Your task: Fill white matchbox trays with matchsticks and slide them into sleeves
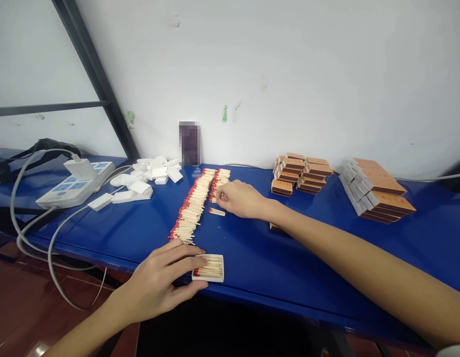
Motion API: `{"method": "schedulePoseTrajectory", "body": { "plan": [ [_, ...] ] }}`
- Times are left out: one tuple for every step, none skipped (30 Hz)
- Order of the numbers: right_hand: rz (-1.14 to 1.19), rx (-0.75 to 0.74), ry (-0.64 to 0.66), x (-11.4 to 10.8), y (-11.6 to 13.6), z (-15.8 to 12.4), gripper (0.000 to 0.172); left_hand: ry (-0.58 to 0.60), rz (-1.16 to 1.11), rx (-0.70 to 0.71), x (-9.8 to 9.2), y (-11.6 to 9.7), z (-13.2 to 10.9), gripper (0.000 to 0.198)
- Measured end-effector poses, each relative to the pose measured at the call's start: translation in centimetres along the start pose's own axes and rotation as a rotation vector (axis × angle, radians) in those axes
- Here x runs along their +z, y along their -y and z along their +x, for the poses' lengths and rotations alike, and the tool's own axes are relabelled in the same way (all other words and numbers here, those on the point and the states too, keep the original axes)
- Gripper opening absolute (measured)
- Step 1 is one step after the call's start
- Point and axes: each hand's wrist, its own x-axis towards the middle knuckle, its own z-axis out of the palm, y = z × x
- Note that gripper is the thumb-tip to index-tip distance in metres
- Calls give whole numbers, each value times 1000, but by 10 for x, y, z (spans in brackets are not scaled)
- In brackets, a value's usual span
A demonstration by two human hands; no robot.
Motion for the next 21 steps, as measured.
{"method": "schedulePoseTrajectory", "body": {
  "plan": [
    [-27, 16, -20, 1, 0, 0, 15, 0, 1, 0, 0, 0, 0, 17],
    [-49, 26, -31, 3, 1, 0, 15, -1, 3, 0, -1, -1, 1, 17],
    [-67, 33, -36, 4, 1, 0, 15, -3, 6, 2, -1, -1, 1, 17],
    [-81, 38, -38, 5, 1, 0, 15, -5, 7, 3, -1, -1, 1, 17],
    [-90, 42, -39, 6, 2, 0, 16, -5, 7, 4, 0, -1, 1, 17],
    [-96, 47, -41, 7, 2, 0, 16, -5, 7, 4, 0, -1, 1, 17],
    [-101, 52, -41, 8, 2, 0, 16, -5, 7, 5, 0, 0, 1, 17],
    [-104, 55, -41, 8, 2, 0, 16, -6, 7, 5, 1, 0, 1, 18],
    [-105, 57, -39, 9, 2, 0, 16, -5, 6, 4, 1, 0, 1, 18],
    [-104, 59, -36, 9, 2, 0, 16, -5, 7, 4, 1, 0, 1, 19],
    [-101, 61, -30, 9, 2, 0, 16, -5, 7, 4, 1, 0, 1, 19],
    [-95, 63, -26, 8, 2, 0, 16, -3, 6, 5, 1, 0, 1, 19],
    [-88, 64, -22, 8, 2, 0, 16, 0, 4, 5, 1, 0, 1, 19],
    [-78, 63, -19, 8, 2, 0, 15, 0, 3, 4, 1, 0, 1, 19],
    [-69, 60, -14, 7, 3, 0, 15, -1, 1, 4, 1, 0, 1, 19],
    [-60, 56, -10, 7, 3, 0, 14, -3, -1, 5, 1, 0, 1, 18],
    [-50, 49, -5, 6, 4, 0, 14, -5, -1, 6, 1, 0, 1, 18],
    [-40, 40, -2, 5, 5, 0, 15, -7, -1, 7, 1, 0, 1, 18],
    [-33, 29, 3, 5, 6, 0, 16, -8, 0, 8, 1, 0, 1, 18],
    [-31, 16, 9, 4, 6, -1, 17, -8, -1, 9, 1, 0, 1, 18],
    [-29, 6, 19, 3, 6, -1, 19, -10, -1, 8, 1, 0, 1, 18]
  ]
}}
